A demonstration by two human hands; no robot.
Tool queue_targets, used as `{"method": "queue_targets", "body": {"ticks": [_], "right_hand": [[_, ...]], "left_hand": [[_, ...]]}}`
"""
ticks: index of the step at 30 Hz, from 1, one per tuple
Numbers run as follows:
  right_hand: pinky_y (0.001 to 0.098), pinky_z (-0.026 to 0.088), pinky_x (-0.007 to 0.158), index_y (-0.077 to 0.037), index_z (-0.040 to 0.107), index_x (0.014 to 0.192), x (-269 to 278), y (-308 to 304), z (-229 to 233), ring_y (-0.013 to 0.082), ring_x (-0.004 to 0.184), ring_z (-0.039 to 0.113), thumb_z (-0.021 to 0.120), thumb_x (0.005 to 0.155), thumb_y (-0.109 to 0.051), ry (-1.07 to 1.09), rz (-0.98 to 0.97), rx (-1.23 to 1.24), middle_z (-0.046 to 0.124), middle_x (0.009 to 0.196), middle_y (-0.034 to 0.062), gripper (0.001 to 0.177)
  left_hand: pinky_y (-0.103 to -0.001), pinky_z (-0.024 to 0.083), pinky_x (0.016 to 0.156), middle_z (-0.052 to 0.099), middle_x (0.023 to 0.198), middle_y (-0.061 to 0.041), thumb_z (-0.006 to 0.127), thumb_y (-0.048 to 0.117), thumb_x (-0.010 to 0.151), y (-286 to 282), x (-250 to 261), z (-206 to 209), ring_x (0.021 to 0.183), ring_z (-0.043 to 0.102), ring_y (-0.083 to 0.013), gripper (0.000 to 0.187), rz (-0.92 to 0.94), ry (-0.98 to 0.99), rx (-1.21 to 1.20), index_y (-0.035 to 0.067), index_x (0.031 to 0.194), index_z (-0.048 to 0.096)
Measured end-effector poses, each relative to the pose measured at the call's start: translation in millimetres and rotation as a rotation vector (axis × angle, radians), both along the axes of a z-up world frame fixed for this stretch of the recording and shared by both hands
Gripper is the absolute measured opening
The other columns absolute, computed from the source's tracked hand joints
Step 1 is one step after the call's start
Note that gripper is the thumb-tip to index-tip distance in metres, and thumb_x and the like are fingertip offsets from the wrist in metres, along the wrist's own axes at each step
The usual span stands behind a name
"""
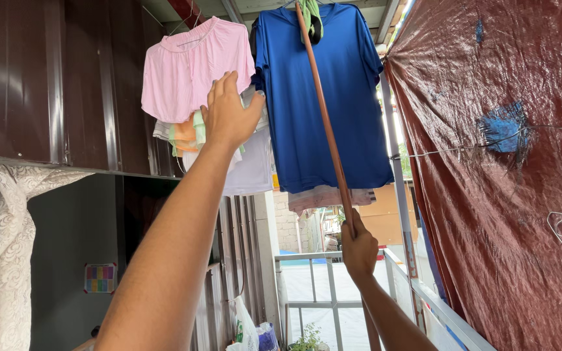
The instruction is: The person uses a long wooden pole to reach and remove clothes hanging on a clothesline above. They take down several garments including a striped shirt, a blue shirt, a gray shirt, and a pink top, placing them into a pile on the floor.
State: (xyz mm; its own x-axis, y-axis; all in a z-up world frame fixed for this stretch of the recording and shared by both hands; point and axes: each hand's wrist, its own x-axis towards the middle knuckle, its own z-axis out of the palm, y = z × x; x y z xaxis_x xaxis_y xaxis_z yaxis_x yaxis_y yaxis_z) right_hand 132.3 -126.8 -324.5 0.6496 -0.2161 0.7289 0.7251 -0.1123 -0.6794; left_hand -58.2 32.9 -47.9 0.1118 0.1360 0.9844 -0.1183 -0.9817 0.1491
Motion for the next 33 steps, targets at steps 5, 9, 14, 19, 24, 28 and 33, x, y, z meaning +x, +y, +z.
{"method": "queue_targets", "body": {"ticks": [5,9,14,19,24,28,33], "right_hand": [[0.0376,0.05,0.05,-0.011,0.058,0.145,6,-7,14,0.0171,0.05,0.062,0.057,0.095,-0.026,-0.01,-0.017,-0.019,0.067,0.06,0.014,0.052],[0.0392,0.052,0.053,-0.011,0.057,0.146,9,-9,33,0.0196,0.052,0.064,0.056,0.097,-0.028,0.026,-0.046,-0.056,0.069,0.063,0.0152,0.051],[0.0442,0.056,0.067,-0.009,0.055,0.146,9,-6,76,0.029,0.067,0.072,0.056,0.098,-0.028,-0.006,-0.1,-0.074,0.073,0.078,0.0214,0.052],[0.0458,0.054,0.085,-0.008,0.06,0.143,9,-6,104,0.0379,0.093,0.073,0.06,0.096,-0.029,-0.059,-0.123,-0.008,0.074,0.1,0.0267,0.051],[0.0452,0.053,0.088,-0.009,0.063,0.138,20,-17,129,0.0377,0.1,0.072,0.066,0.093,-0.029,-0.094,-0.116,0.044,0.073,0.109,0.0245,0.049],[0.0416,0.056,0.08,-0.001,0.063,0.137,28,-28,151,0.0325,0.092,0.075,0.066,0.097,-0.026,-0.229,-0.141,0.076,0.074,0.106,0.0258,0.048],[0.0413,0.054,0.062,0.002,0.06,0.139,32,-41,143,0.0237,0.068,0.072,0.063,0.097,-0.024,-0.202,-0.109,0.075,0.072,0.081,0.0229,0.049]], "left_hand": [[-0.068,0.016,0.118,0.035,0.163,-0.012,0.062,0.047,0.09,-4,4,-1,0.153,0.023,-0.034,0.077,-0.007,0.002,0.001,0.009,0.152,0.039],[-0.067,0.016,0.119,0.036,0.162,-0.012,0.062,0.047,0.09,-4,5,-3,0.153,0.023,-0.0342,0.077,-0.004,0.002,0.005,0.009,0.152,0.039],[-0.068,0.015,0.119,0.035,0.162,-0.012,0.062,0.048,0.09,-4,4,-4,0.153,0.023,-0.0336,0.076,0.012,0.013,0.004,0.01,0.152,0.039],[-0.067,0.015,0.119,0.035,0.163,-0.01,0.061,0.046,0.089,0,-1,-2,0.153,0.023,-0.0333,0.076,0.005,0.017,0.015,0.011,0.153,0.039],[-0.067,0.015,0.118,0.035,0.162,-0.01,0.061,0.046,0.089,4,-3,-2,0.153,0.023,-0.0331,0.076,0.027,0.026,0.008,0.011,0.153,0.038],[-0.066,0.015,0.119,0.035,0.162,-0.01,0.061,0.046,0.09,9,0,-4,0.154,0.022,-0.0332,0.076,0.034,0.026,0.003,0.01,0.152,0.039],[-0.064,0.014,0.12,0.035,0.162,-0.01,0.062,0.046,0.089,10,15,-8,0.153,0.022,-0.0328,0.076,0.034,0.028,-0.013,0.011,0.153,0.038]]}}
